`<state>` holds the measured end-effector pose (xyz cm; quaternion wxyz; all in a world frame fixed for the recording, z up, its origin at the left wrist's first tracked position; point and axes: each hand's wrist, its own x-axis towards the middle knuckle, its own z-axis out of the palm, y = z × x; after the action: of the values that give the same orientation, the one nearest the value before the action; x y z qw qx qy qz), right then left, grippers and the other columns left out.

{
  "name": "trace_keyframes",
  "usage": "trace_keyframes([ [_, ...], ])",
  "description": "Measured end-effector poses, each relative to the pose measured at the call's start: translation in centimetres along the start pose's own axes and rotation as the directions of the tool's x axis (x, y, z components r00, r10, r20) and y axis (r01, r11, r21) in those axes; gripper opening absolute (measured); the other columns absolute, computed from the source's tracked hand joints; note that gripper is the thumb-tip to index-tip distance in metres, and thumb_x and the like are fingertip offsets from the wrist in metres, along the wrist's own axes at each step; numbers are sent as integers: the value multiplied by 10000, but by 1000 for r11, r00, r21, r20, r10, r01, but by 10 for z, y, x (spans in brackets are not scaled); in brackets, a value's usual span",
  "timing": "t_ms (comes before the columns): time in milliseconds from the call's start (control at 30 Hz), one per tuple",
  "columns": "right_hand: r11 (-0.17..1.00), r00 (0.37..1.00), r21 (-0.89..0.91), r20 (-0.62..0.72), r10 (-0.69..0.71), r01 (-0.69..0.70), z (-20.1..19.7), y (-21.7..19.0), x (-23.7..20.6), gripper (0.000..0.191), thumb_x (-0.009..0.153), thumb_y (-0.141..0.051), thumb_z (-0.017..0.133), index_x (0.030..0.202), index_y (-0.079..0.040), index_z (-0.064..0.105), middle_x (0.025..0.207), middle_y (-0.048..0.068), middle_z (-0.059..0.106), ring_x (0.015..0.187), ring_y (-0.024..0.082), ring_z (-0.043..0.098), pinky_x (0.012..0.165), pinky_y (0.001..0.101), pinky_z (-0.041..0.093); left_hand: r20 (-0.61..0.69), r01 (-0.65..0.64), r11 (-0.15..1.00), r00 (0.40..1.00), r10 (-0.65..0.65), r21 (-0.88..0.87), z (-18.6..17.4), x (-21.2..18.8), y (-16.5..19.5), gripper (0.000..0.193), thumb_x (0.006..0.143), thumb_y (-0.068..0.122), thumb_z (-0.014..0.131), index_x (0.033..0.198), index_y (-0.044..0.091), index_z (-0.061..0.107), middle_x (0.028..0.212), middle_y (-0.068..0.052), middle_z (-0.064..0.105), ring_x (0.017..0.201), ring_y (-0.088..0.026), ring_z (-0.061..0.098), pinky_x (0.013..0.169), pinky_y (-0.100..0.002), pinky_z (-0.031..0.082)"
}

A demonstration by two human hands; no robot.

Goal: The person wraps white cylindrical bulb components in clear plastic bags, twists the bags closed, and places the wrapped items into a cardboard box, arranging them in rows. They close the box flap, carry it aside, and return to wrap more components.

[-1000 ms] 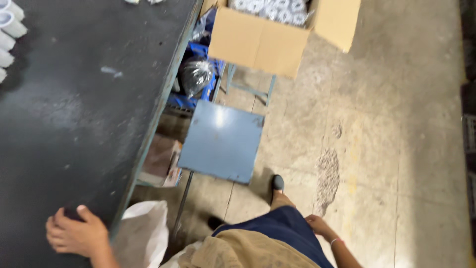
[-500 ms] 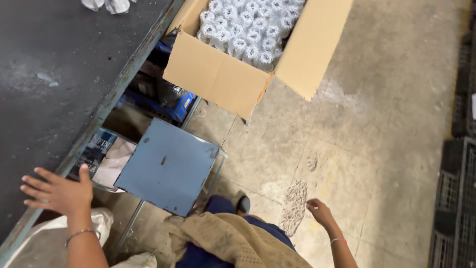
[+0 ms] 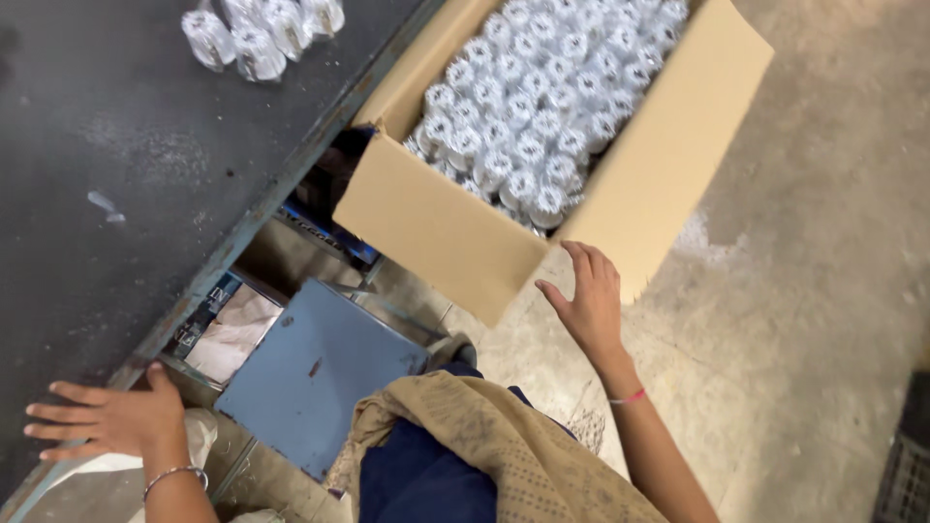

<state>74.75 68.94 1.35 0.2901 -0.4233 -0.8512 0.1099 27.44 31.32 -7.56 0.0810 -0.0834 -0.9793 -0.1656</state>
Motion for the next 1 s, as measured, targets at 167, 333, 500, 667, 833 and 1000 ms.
trace_keyframes([
  [167, 985, 956, -53, 257, -144, 163, 22, 22, 65, 551, 769, -403, 812, 1157, -41, 662, 1019, 132, 687, 1075, 346, 613, 1100, 480, 381, 3, 70, 977, 997, -72, 200, 13, 6, 4, 1101, 941, 400, 775, 1653, -111, 108, 1726, -379, -51, 1574, -556, -94, 1221, -769, 117],
  [333, 975, 813, -105, 574, -101, 196, 59, 53, 94, 357, 772, -377, 785, 967, -91, 697, 890, 103, 725, 889, 324, 689, 877, 470, 511, -44, 82, 949, 996, -72, 305, 15, 6, 20, 1195, 843, 338, 849, 1653, -104, 89, 1720, -352, -84, 1576, -515, -101, 1133, -704, 410],
  [500, 964, 705, -68, 695, -140, 258, 78, 72, 115, 309, 803, -356, 758, 921, -85, 667, 825, 149, 724, 755, 371, 697, 645, 501, 550, 48, 201, 958, 975, -215, 204, 12, -11, 65, 1273, 834, 367, 886, 1694, -78, 61, 1725, -333, -76, 1613, -542, -90, 1171, -711, 341],
  [667, 978, 676, 21, 719, -160, 209, 78, 85, 121, 219, 839, -306, 680, 937, -111, 665, 848, 137, 722, 770, 376, 694, 670, 514, 550, 67, 210, 959, 972, -226, 190, 10, -1, 111, 1296, 769, 417, 889, 1693, -68, 120, 1753, -340, 25, 1587, -541, 14, 1223, -684, 225],
  [833, 980, 651, 40, 742, -160, 195, 79, 84, 124, 209, 852, -317, 651, 948, -131, 656, 887, 132, 717, 814, 373, 695, 697, 516, 553, 89, 68, 957, 991, -96, 283, 18, 7, 139, 1253, 695, 473, 871, 1655, -27, 242, 1692, -325, 200, 1558, -510, 160, 1247, -575, 200],
  [1000, 994, 603, -8, 795, -63, 113, 81, 82, 128, 225, 849, -335, 653, 1016, -184, 658, 915, 128, 712, 870, 362, 695, 738, 510, 553, 221, 84, 953, 963, -152, 291, 20, 30, 160, 1314, 700, 720, 764, 1614, -52, 221, 1642, -356, 198, 1493, -556, 197, 1185, -602, 234],
])
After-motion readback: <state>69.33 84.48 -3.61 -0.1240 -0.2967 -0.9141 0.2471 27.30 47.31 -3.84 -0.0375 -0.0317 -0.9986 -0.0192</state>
